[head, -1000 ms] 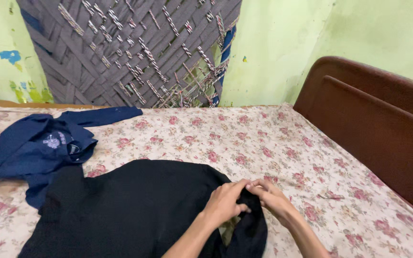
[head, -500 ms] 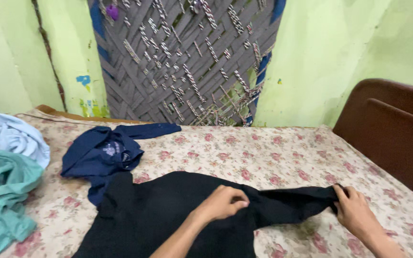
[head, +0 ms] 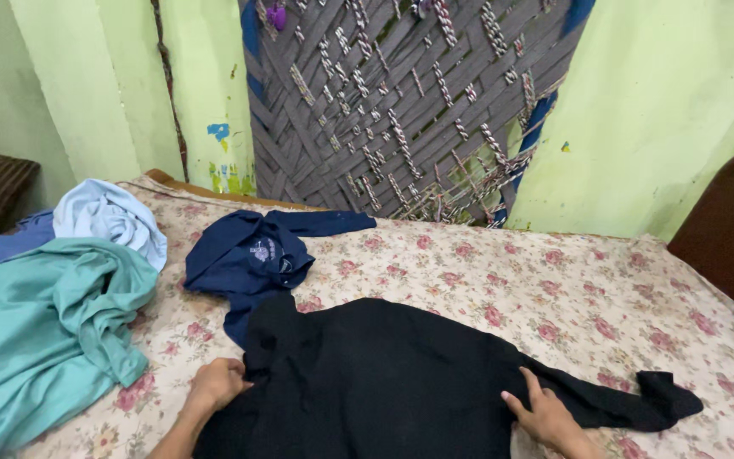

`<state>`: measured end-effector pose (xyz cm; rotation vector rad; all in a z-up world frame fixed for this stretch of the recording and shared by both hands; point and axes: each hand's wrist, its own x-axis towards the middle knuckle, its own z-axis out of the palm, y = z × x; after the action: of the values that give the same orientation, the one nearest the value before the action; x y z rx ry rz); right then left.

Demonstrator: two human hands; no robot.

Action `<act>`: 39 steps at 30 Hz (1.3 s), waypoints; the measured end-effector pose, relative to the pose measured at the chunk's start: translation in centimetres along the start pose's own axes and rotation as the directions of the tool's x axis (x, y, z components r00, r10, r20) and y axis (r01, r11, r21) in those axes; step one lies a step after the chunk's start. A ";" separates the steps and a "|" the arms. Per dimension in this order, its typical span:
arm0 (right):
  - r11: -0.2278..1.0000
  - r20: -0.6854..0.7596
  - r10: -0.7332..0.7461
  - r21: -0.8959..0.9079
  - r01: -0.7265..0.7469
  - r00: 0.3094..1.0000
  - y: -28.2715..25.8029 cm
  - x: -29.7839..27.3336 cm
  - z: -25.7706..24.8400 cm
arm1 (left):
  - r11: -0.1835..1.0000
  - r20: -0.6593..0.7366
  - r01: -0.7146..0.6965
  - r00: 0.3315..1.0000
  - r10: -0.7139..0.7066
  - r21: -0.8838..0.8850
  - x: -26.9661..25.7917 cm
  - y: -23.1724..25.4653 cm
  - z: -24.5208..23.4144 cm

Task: The person folds a gray shirt, a black shirt, and a blue shirt one by one on a bed and places each folded item into a wooden wardrobe.

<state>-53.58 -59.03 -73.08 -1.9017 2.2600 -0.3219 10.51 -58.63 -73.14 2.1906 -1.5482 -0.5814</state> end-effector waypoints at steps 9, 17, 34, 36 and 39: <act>0.985 0.224 0.145 0.062 -0.163 0.964 0.9 2.7 -0.1 | 0.964 -0.857 0.072 0.445 -0.260 -0.255 -1.0 -0.5 -11.6; 0.996 0.009 -0.007 -0.094 0.008 1.000 0.7 3.1 1.4 | 0.993 -0.348 0.119 0.930 -0.120 -0.025 -6.0 7.5 -6.3; 0.663 0.143 0.248 0.696 -0.276 0.958 -1.9 -16.9 -2.1 | 0.877 0.114 -0.025 0.989 0.091 -0.481 -11.0 -0.8 -0.4; 0.624 0.118 0.317 0.721 -0.301 0.941 -2.9 -18.8 -4.3 | 0.712 0.056 0.008 0.997 0.044 -0.702 -13.3 -0.7 -1.7; 0.899 0.188 0.277 0.295 -0.323 0.942 -4.1 -21.8 -6.5 | 0.793 0.152 -0.032 0.976 0.156 -0.609 -17.7 -0.8 -3.7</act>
<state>-47.66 -37.90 -65.90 -1.3477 2.2013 -0.4617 7.81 -41.29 -68.56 1.5909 -1.3035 -1.1132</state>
